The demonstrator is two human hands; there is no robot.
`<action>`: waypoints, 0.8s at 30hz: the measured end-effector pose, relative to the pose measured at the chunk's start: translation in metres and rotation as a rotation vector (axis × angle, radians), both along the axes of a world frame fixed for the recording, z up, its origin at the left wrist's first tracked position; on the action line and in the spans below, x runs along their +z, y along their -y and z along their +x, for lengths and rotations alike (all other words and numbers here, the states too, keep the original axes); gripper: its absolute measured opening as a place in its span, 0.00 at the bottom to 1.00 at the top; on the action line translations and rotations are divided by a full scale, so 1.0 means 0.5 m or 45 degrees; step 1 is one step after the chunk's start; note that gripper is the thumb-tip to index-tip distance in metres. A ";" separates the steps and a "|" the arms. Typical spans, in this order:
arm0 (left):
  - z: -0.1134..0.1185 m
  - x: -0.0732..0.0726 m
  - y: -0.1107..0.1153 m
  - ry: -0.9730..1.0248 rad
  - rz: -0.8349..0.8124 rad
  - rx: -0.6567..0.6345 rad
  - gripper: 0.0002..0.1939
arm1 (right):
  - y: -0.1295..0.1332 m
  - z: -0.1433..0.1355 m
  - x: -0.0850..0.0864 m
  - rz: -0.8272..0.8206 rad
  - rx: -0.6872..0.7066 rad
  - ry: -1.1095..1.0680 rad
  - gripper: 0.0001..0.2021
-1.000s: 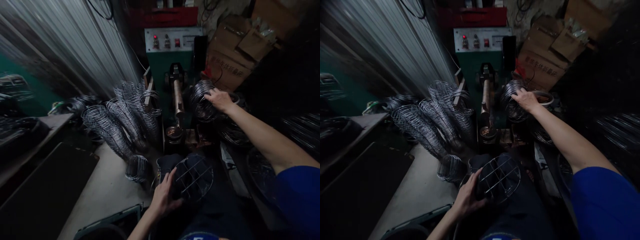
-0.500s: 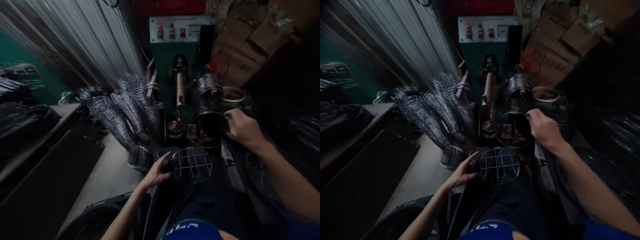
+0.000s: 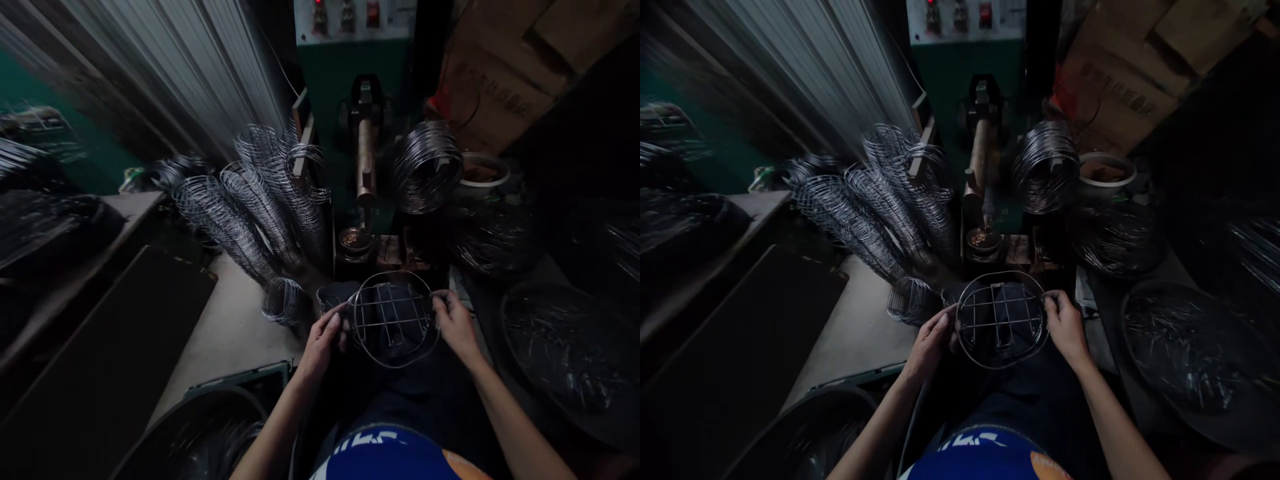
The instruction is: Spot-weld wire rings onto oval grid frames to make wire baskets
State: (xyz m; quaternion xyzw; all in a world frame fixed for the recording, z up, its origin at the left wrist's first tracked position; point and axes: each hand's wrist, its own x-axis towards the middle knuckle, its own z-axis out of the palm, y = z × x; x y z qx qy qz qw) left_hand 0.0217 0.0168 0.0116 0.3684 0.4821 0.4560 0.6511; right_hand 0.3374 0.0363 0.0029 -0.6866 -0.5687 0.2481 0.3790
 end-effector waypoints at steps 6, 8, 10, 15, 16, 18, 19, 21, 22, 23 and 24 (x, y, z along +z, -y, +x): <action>0.012 -0.004 -0.008 -0.140 -0.017 0.102 0.33 | 0.020 -0.015 -0.020 -0.092 0.050 -0.115 0.18; 0.011 -0.014 -0.012 -0.207 0.026 0.111 0.34 | 0.029 -0.019 -0.019 -0.185 0.056 -0.163 0.20; 0.010 -0.023 -0.013 -0.305 0.091 0.089 0.31 | 0.036 -0.019 -0.019 -0.226 0.056 -0.181 0.22; 0.005 -0.038 -0.014 -0.599 0.236 -0.007 0.25 | 0.031 -0.008 -0.028 -0.142 0.079 -0.183 0.20; 0.005 -0.040 -0.015 -0.637 0.257 -0.021 0.25 | 0.028 -0.007 -0.030 -0.158 0.081 -0.193 0.20; 0.005 -0.043 -0.017 -0.691 0.289 -0.041 0.25 | 0.023 -0.006 -0.034 -0.225 0.079 -0.216 0.21; 0.005 -0.044 -0.019 -0.717 0.304 -0.050 0.24 | 0.020 -0.006 -0.036 -0.259 0.076 -0.220 0.21; 0.006 -0.047 -0.022 -0.785 0.333 -0.072 0.24 | 0.015 -0.005 -0.042 -0.284 0.079 -0.189 0.22; 0.007 -0.048 -0.023 -0.825 0.345 -0.085 0.24 | 0.013 -0.004 -0.045 -0.265 0.088 -0.153 0.22; 0.007 -0.050 -0.024 -0.864 0.354 -0.100 0.24 | 0.011 -0.002 -0.049 -0.233 0.105 -0.110 0.22; 0.008 -0.051 -0.025 -0.898 0.362 -0.115 0.25 | 0.010 0.000 -0.053 -0.196 0.126 -0.070 0.21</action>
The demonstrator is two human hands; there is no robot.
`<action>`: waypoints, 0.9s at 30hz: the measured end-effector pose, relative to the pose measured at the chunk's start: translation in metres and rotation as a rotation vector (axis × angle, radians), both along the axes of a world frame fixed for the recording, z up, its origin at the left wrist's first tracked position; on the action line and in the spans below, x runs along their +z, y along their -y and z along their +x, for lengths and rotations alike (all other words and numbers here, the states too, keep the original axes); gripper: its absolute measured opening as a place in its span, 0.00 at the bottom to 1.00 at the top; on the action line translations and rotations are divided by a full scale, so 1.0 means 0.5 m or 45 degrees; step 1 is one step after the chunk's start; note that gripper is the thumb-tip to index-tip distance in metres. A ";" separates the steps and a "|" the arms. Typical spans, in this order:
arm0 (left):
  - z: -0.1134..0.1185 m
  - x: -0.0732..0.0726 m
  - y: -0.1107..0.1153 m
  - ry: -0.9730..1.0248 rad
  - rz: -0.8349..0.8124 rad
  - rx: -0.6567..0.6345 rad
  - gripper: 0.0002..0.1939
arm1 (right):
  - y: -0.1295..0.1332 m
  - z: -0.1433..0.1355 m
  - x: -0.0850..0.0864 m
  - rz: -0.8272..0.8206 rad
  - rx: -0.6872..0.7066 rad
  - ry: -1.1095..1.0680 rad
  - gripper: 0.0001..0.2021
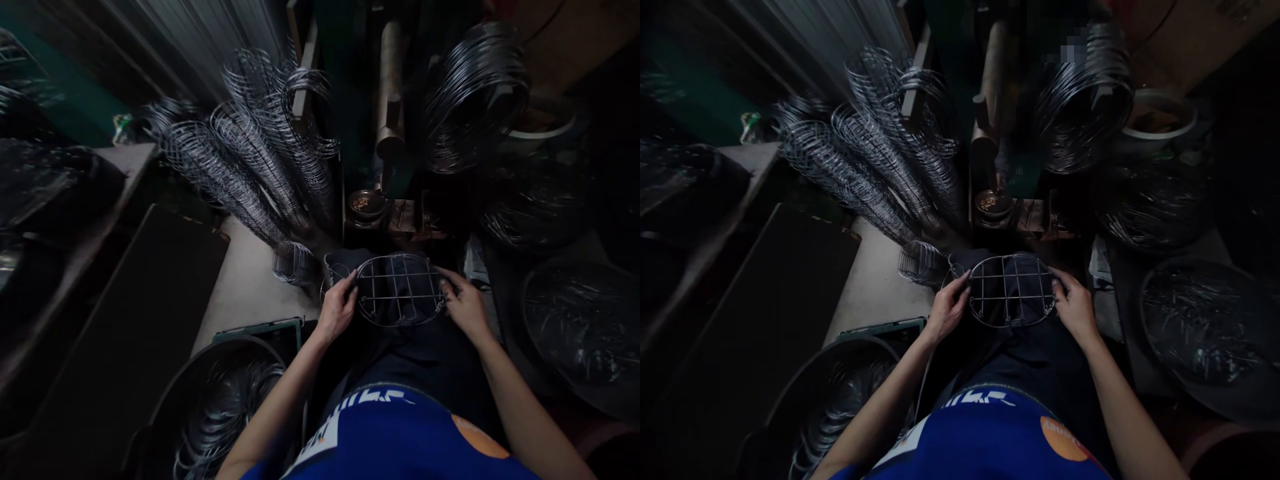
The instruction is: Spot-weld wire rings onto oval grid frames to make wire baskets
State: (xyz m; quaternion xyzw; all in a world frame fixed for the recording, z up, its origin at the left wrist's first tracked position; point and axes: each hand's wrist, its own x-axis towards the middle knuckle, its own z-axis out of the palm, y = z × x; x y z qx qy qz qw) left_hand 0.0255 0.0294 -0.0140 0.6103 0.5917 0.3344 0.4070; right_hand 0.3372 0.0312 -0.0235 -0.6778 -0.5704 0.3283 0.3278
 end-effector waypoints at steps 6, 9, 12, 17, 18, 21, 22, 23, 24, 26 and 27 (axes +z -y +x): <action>0.000 -0.011 -0.001 -0.040 -0.010 -0.018 0.25 | -0.001 0.008 -0.011 0.065 0.061 0.072 0.21; 0.003 -0.018 0.000 0.034 -0.009 0.025 0.24 | -0.002 0.003 -0.009 0.085 0.042 0.107 0.20; 0.004 -0.020 0.001 0.077 -0.019 0.068 0.23 | 0.005 -0.006 -0.003 0.072 0.014 0.127 0.21; -0.006 -0.013 -0.001 0.119 -0.035 0.054 0.24 | 0.032 -0.019 0.006 0.037 -0.022 0.069 0.23; -0.008 -0.011 -0.002 0.145 -0.046 0.038 0.25 | 0.036 -0.020 0.006 0.035 -0.034 0.064 0.23; -0.011 -0.009 -0.006 0.173 -0.054 0.013 0.27 | 0.042 -0.020 0.007 0.039 -0.064 0.043 0.22; -0.010 -0.009 -0.008 0.155 -0.042 0.013 0.27 | 0.041 -0.019 0.007 0.050 -0.066 0.036 0.23; -0.010 -0.009 -0.009 0.127 -0.025 0.010 0.26 | 0.040 -0.018 0.007 0.059 -0.061 0.037 0.23; -0.009 -0.008 -0.011 0.094 -0.010 0.001 0.26 | 0.038 -0.016 0.007 0.065 -0.057 0.045 0.23; -0.008 -0.008 -0.011 0.027 0.011 -0.023 0.24 | 0.034 -0.010 0.004 0.048 -0.033 0.069 0.23; -0.007 -0.009 -0.009 0.001 0.018 -0.033 0.23 | 0.032 -0.007 0.001 0.033 -0.021 0.078 0.23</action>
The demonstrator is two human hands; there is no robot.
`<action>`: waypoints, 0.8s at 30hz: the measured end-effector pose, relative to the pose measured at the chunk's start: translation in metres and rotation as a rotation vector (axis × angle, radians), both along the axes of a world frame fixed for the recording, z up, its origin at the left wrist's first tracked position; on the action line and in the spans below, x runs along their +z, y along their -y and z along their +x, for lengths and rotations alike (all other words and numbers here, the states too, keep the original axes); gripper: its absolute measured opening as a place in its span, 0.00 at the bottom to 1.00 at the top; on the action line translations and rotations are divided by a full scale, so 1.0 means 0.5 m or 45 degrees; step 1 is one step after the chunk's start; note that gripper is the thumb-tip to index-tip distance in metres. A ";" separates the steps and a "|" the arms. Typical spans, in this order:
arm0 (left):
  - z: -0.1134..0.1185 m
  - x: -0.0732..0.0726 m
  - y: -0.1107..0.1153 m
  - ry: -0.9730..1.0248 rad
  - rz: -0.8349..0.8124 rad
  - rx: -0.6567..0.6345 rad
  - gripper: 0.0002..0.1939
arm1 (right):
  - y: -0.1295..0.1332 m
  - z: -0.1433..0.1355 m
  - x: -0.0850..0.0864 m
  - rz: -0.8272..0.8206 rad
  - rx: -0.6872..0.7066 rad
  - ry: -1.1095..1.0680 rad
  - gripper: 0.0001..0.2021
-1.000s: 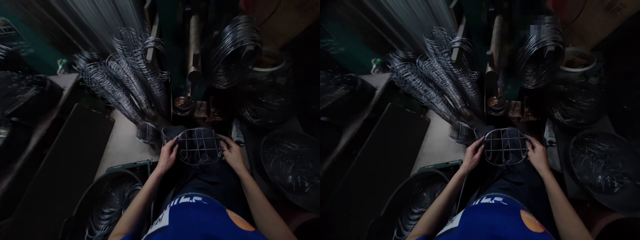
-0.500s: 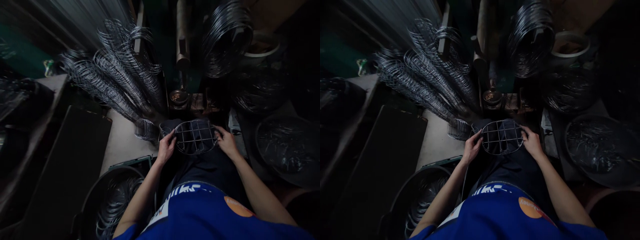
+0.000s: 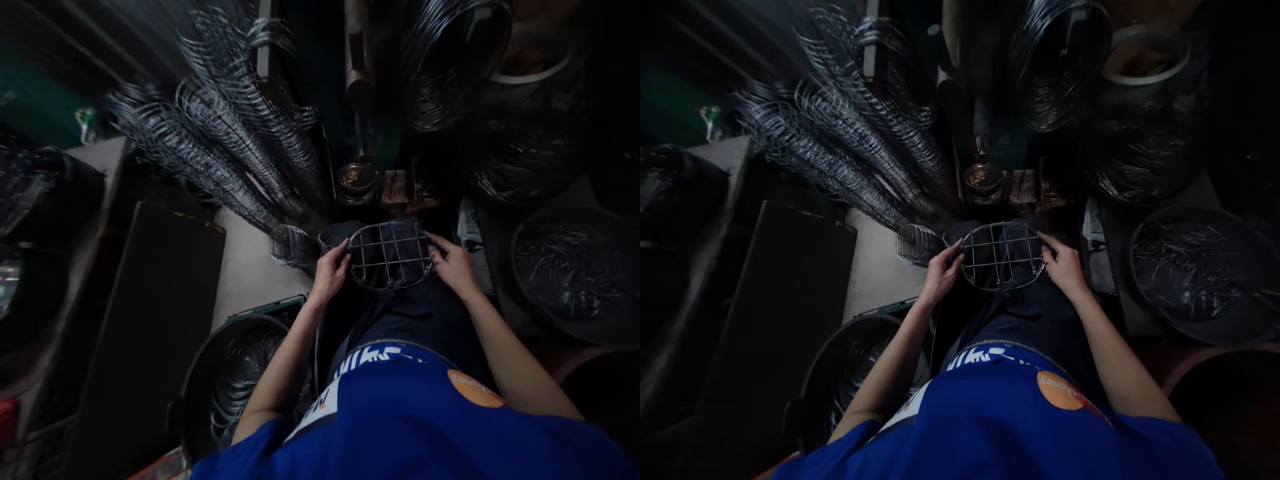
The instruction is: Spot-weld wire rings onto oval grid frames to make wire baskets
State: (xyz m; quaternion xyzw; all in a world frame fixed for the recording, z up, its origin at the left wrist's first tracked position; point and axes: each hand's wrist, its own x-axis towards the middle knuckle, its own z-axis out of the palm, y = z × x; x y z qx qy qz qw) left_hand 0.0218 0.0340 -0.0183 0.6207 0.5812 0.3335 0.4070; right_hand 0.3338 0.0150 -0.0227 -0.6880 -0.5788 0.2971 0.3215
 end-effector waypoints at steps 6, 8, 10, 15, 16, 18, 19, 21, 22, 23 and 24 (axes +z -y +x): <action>-0.001 -0.022 0.028 -0.018 0.059 0.029 0.25 | 0.008 0.016 -0.031 0.012 0.107 -0.084 0.24; 0.000 -0.032 0.035 -0.016 0.068 0.054 0.25 | 0.010 0.016 -0.044 0.036 0.113 -0.110 0.24; 0.002 -0.039 0.035 -0.021 0.077 0.065 0.25 | 0.008 0.015 -0.054 0.065 0.100 -0.116 0.23; 0.009 -0.040 0.019 -0.044 0.102 0.077 0.24 | -0.008 0.006 -0.059 0.104 0.101 -0.110 0.23; 0.007 -0.039 0.017 -0.040 0.104 0.080 0.24 | -0.010 0.003 -0.055 0.111 0.091 -0.103 0.23; 0.001 -0.038 0.013 -0.020 0.102 0.079 0.23 | -0.009 -0.005 -0.043 0.115 0.063 -0.095 0.23; -0.004 -0.038 0.013 -0.009 0.101 0.077 0.23 | -0.005 -0.009 -0.037 0.110 0.048 -0.102 0.23; -0.014 -0.038 0.016 0.005 0.102 0.058 0.23 | 0.006 -0.018 -0.025 0.084 0.034 -0.144 0.23; -0.017 -0.037 0.018 0.007 0.106 0.045 0.23 | 0.012 -0.021 -0.020 0.068 0.035 -0.171 0.24; -0.020 -0.035 0.020 0.003 0.110 0.032 0.23 | 0.019 -0.024 -0.015 0.054 0.036 -0.199 0.24; -0.022 -0.030 0.022 -0.003 0.117 0.028 0.23 | 0.025 -0.027 -0.011 0.043 0.031 -0.223 0.25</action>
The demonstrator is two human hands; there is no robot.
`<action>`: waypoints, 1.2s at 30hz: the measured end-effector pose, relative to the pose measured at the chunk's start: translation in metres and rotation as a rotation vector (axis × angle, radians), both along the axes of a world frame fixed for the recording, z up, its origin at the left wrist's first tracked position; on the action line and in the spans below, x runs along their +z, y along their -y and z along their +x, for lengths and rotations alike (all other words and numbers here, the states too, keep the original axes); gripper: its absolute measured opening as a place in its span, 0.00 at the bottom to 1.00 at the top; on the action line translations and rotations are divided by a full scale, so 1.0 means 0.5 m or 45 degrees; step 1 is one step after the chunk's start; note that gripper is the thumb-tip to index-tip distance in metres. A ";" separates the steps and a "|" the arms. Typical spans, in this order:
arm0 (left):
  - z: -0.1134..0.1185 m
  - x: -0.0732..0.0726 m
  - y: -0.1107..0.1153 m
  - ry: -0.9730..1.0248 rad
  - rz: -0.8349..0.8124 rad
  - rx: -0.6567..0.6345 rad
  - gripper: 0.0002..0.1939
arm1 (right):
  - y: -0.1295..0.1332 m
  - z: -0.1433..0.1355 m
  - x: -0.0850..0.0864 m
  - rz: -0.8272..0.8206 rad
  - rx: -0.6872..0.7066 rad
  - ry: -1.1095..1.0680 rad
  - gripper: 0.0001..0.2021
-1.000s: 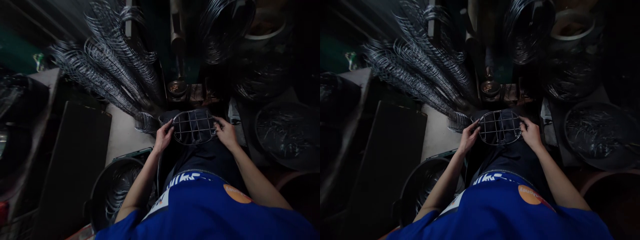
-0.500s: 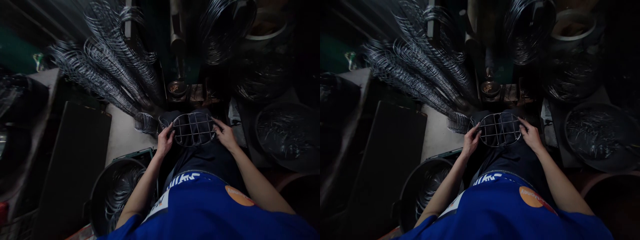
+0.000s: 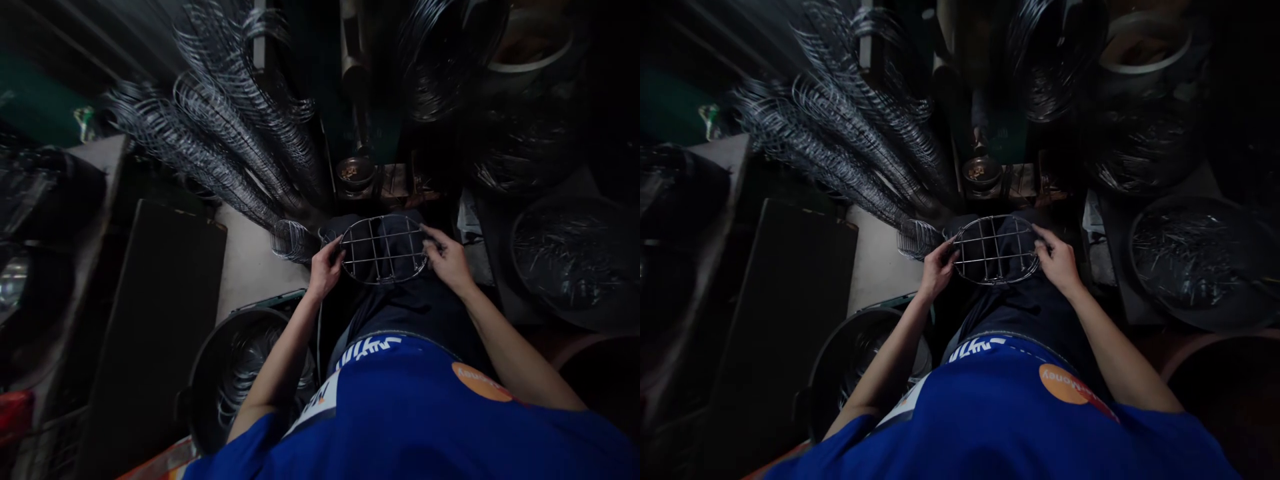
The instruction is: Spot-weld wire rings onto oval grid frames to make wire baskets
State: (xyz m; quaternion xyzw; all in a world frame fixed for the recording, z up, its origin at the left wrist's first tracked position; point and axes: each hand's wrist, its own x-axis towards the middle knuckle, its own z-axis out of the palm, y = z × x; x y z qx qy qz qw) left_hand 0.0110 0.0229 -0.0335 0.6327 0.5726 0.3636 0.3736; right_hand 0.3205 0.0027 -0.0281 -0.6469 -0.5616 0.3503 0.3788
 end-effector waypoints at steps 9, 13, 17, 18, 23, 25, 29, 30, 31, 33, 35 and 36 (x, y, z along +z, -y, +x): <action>-0.007 0.060 -0.017 -0.118 0.162 -0.030 0.21 | 0.012 0.000 0.029 -0.068 -0.031 -0.168 0.27; -0.007 0.006 -0.010 -0.170 0.130 0.016 0.20 | 0.007 -0.007 -0.015 0.037 0.066 -0.005 0.24; -0.014 -0.015 -0.006 -0.207 0.121 0.003 0.20 | 0.002 -0.004 -0.040 0.051 0.098 0.017 0.23; -0.017 -0.013 -0.008 -0.215 0.111 -0.019 0.20 | 0.003 -0.002 -0.041 0.041 0.103 0.012 0.23; -0.027 -0.009 -0.024 -0.085 0.056 -0.050 0.19 | 0.020 -0.007 -0.040 0.056 0.062 0.035 0.24; -0.025 -0.014 -0.029 0.004 0.023 -0.033 0.20 | 0.030 -0.015 -0.044 0.073 0.038 0.051 0.24; -0.018 -0.008 -0.021 0.069 -0.015 -0.026 0.19 | 0.043 -0.014 -0.046 0.102 0.016 0.084 0.24; -0.017 -0.002 -0.013 0.047 0.004 -0.030 0.19 | 0.047 -0.010 -0.044 0.108 0.025 0.089 0.24; -0.017 0.005 -0.003 0.014 0.033 -0.034 0.19 | 0.052 -0.005 -0.041 0.115 0.041 0.092 0.24; -0.016 0.017 0.022 -0.072 0.102 -0.036 0.19 | 0.062 0.005 -0.037 0.125 0.085 0.094 0.24; -0.013 0.020 0.044 -0.140 0.152 -0.027 0.20 | 0.072 0.009 -0.037 0.123 0.110 0.094 0.24; -0.011 0.019 0.051 -0.160 0.165 -0.021 0.20 | 0.075 0.008 -0.039 0.118 0.106 0.093 0.24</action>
